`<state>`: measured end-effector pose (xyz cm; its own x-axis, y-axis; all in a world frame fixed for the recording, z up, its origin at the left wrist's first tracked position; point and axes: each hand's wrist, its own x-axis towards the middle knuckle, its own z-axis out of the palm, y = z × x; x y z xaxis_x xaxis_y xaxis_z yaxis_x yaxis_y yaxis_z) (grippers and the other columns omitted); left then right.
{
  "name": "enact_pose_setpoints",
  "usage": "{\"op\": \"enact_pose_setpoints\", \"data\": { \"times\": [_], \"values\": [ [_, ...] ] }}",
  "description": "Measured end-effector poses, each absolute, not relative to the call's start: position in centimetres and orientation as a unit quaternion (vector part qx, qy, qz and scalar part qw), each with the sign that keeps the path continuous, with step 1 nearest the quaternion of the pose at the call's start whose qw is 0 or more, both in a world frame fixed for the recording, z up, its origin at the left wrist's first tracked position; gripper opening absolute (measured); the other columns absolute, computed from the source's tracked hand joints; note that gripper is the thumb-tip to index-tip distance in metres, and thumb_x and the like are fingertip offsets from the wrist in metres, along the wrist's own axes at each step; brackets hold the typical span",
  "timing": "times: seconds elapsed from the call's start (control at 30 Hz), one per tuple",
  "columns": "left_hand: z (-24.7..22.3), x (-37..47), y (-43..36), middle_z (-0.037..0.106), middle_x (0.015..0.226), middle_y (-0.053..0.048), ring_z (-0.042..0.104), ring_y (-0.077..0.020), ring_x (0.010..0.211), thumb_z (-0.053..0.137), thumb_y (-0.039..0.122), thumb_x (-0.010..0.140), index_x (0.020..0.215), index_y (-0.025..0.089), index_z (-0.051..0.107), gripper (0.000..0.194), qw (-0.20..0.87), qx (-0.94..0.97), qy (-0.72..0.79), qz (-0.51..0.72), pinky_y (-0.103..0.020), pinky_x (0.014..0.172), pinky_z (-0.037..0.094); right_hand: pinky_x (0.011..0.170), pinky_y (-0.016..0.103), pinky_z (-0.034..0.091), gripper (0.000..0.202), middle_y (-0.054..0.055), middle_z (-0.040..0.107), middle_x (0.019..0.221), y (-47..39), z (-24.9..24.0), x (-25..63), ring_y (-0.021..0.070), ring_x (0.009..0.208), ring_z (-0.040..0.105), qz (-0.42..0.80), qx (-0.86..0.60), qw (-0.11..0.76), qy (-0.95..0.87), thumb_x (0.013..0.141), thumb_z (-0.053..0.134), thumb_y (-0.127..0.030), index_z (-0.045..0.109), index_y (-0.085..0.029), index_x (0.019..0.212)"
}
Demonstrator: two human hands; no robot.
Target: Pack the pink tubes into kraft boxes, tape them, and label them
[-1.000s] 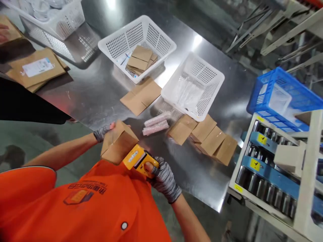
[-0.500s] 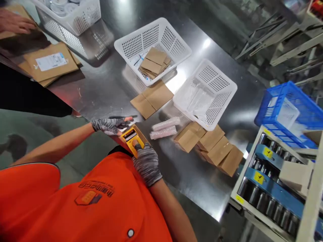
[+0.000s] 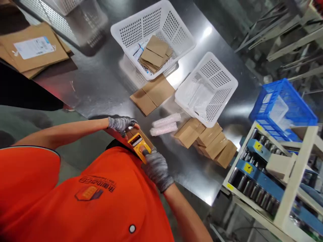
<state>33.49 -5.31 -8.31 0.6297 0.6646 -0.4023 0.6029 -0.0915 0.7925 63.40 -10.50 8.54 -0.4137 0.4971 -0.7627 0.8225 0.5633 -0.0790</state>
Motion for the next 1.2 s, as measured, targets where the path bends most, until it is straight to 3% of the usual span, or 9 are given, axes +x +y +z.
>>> {"op": "enact_pose_setpoints", "data": {
  "times": [0.13, 0.23, 0.33, 0.43, 0.53, 0.63, 0.87, 1.03, 1.2],
  "values": [
    [-7.8, 33.1, -5.1, 0.083, 0.144, -0.014, 0.079, -0.0341, 0.128, 0.11, 0.031, 0.071, 0.158, 0.017, 0.076, 0.094, 0.517, 0.74, 0.429, 0.017, -0.034, 0.106, 0.062, 0.091, 0.044, 0.074, 0.062, 0.029, 0.081, 0.152, -14.0, 7.8, 71.1, 0.0364, 0.101, 0.09, -0.192, 0.439, 0.353, 0.804, 0.103, 0.082, -0.026, 0.079, -0.026, 0.164],
    [-7.5, 32.7, -5.2, 0.083, 0.14, -0.011, 0.08, -0.0337, 0.122, 0.108, 0.04, 0.072, 0.156, 0.016, 0.076, 0.093, 0.514, 0.739, 0.436, 0.006, -0.033, 0.102, 0.063, 0.096, 0.047, 0.073, 0.067, 0.03, 0.078, 0.159, -15.2, 7.1, 72.9, 0.0376, 0.108, 0.09, -0.217, 0.44, 0.367, 0.791, 0.102, 0.082, -0.025, 0.075, -0.027, 0.168],
    [-6.8, 32.3, -5.6, 0.081, 0.148, -0.013, 0.079, -0.037, 0.126, 0.1, 0.043, 0.079, 0.165, 0.012, 0.069, 0.097, 0.504, 0.74, 0.445, -0.007, -0.038, 0.107, 0.065, 0.097, 0.047, 0.072, 0.069, 0.032, 0.075, 0.162, -15.3, 6.4, 72.2, 0.0388, 0.112, 0.089, -0.262, 0.445, 0.369, 0.773, 0.106, 0.081, -0.033, 0.07, -0.024, 0.173],
    [-5.8, 33.2, -6.7, 0.065, 0.175, -0.023, 0.063, -0.0516, 0.157, 0.105, 0.042, 0.071, 0.172, 0.014, 0.065, 0.112, 0.451, 0.769, 0.453, -0.032, -0.057, 0.131, 0.054, 0.097, 0.044, 0.07, 0.067, 0.03, 0.078, 0.157, -15.3, 5.9, 71.4, 0.0373, 0.113, 0.088, -0.283, 0.451, 0.348, 0.772, 0.11, 0.079, -0.041, 0.069, -0.024, 0.174],
    [-4.8, 36.0, -8.3, 0.048, 0.189, -0.03, 0.041, -0.0628, 0.174, 0.111, 0.048, 0.067, 0.176, 0.018, 0.063, 0.123, 0.376, 0.815, 0.435, -0.073, -0.08, 0.143, 0.029, 0.092, 0.039, 0.069, 0.057, 0.026, 0.082, 0.147, -15.5, 5.6, 71.3, 0.0333, 0.109, 0.087, -0.287, 0.456, 0.33, 0.775, 0.116, 0.068, -0.03, 0.071, -0.024, 0.172],
    [-4.1, 39.2, -9.3, 0.055, 0.184, -0.03, 0.044, -0.065, 0.171, 0.11, 0.045, 0.07, 0.176, 0.019, 0.062, 0.119, 0.353, 0.835, 0.411, -0.099, -0.089, 0.14, 0.026, 0.093, 0.038, 0.07, 0.054, 0.025, 0.083, 0.144, -15.5, 5.8, 71.4, 0.0319, 0.11, 0.088, -0.291, 0.461, 0.319, 0.776, 0.118, 0.06, -0.019, 0.073, -0.025, 0.17],
    [-3.0, 40.4, -8.1, 0.069, 0.168, -0.028, 0.054, -0.0617, 0.163, 0.11, 0.016, 0.06, 0.164, 0.009, 0.068, 0.112, 0.372, 0.827, 0.41, -0.097, -0.083, 0.141, 0.034, 0.095, 0.039, 0.074, 0.051, 0.02, 0.085, 0.138, -17.1, 7.1, 73.8, 0.0303, 0.105, 0.087, -0.31, 0.459, 0.208, 0.806, 0.117, 0.066, -0.022, 0.077, -0.027, 0.166],
    [-3.3, 40.0, -8.1, 0.067, 0.172, -0.027, 0.053, -0.0597, 0.165, 0.109, 0.017, 0.061, 0.165, 0.011, 0.067, 0.112, 0.372, 0.82, 0.418, -0.122, -0.081, 0.141, 0.035, 0.094, 0.04, 0.074, 0.046, 0.02, 0.087, 0.133, -18.2, 6.4, 75.9, 0.0307, 0.104, 0.087, -0.329, 0.467, 0.197, 0.797, 0.116, 0.068, -0.024, 0.08, -0.026, 0.161],
    [-4.2, 39.4, -8.4, 0.062, 0.177, -0.031, 0.055, -0.0587, 0.164, 0.109, 0.027, 0.066, 0.17, 0.005, 0.062, 0.117, 0.341, 0.834, 0.409, -0.145, -0.076, 0.143, 0.033, 0.097, 0.036, 0.07, 0.055, 0.022, 0.084, 0.142, -17.1, 4.2, 75.3, 0.0286, 0.11, 0.087, -0.337, 0.463, 0.276, 0.772, 0.114, 0.069, -0.019, 0.074, -0.027, 0.168]
  ]
}}
